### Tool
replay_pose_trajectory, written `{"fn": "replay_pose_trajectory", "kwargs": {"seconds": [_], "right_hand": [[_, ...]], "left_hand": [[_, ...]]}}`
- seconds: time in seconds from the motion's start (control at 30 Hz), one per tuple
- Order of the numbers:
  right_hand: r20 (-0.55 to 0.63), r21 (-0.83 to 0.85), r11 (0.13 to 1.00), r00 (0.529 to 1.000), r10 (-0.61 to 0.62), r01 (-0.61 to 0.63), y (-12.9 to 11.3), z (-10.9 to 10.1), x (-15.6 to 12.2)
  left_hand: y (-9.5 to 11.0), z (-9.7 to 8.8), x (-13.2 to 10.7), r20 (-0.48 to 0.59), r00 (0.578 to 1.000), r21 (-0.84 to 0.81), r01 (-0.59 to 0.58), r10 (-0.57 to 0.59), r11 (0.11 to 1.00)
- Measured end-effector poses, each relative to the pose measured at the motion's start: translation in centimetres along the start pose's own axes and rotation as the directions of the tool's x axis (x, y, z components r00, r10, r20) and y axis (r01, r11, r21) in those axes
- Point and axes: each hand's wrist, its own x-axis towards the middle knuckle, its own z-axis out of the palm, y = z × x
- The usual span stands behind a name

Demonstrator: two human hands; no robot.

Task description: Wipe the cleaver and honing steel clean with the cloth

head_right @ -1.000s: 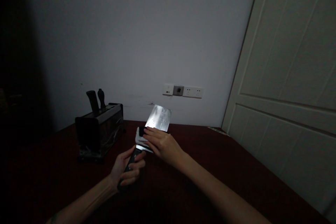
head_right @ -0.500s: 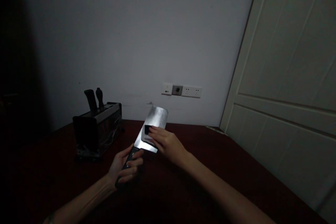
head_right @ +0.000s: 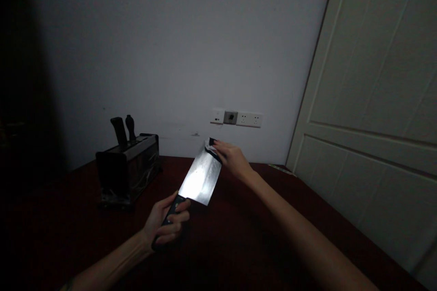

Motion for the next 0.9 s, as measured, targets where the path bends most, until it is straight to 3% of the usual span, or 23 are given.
{"fn": "replay_pose_trajectory", "kwargs": {"seconds": [0.07,0.2,0.3,0.4,0.63,0.77,0.9], "right_hand": [[0.016,0.002,1.0,0.999,-0.028,0.028,-1.3,0.6,-0.5],[0.115,0.079,0.99,0.986,-0.123,0.115,-6.2,2.3,-2.9],[0.197,0.14,0.969,0.954,-0.228,0.203,-8.7,2.9,-4.2],[0.189,0.14,0.965,0.951,-0.244,0.22,-8.6,2.6,-3.8],[0.041,0.05,0.995,0.995,-0.09,0.088,-4.6,1.6,-0.5],[0.02,0.041,0.996,0.997,-0.077,0.076,-5.9,2.6,-1.1],[0.115,0.115,0.977,0.975,-0.19,0.177,-8.6,3.7,-3.0]], "left_hand": [[0.1,-0.1,0.0,0.007,1.0,0.006,-0.006,0.006,1.0],[0.2,-0.4,0.0,-0.01,1.0,0.026,-0.026,0.026,0.999],[0.2,-0.5,-0.1,-0.005,1.0,0.034,-0.029,0.029,0.999],[0.2,-0.3,0.0,-0.014,1.0,0.039,-0.014,0.015,0.999],[0.1,0.4,0.2,-0.017,1.0,0.052,0.015,-0.014,0.999],[0.2,0.1,0.2,-0.016,1.0,0.044,-0.02,0.02,0.999],[0.4,-0.2,0.1,-0.013,0.998,0.037,-0.065,0.065,0.997]]}}
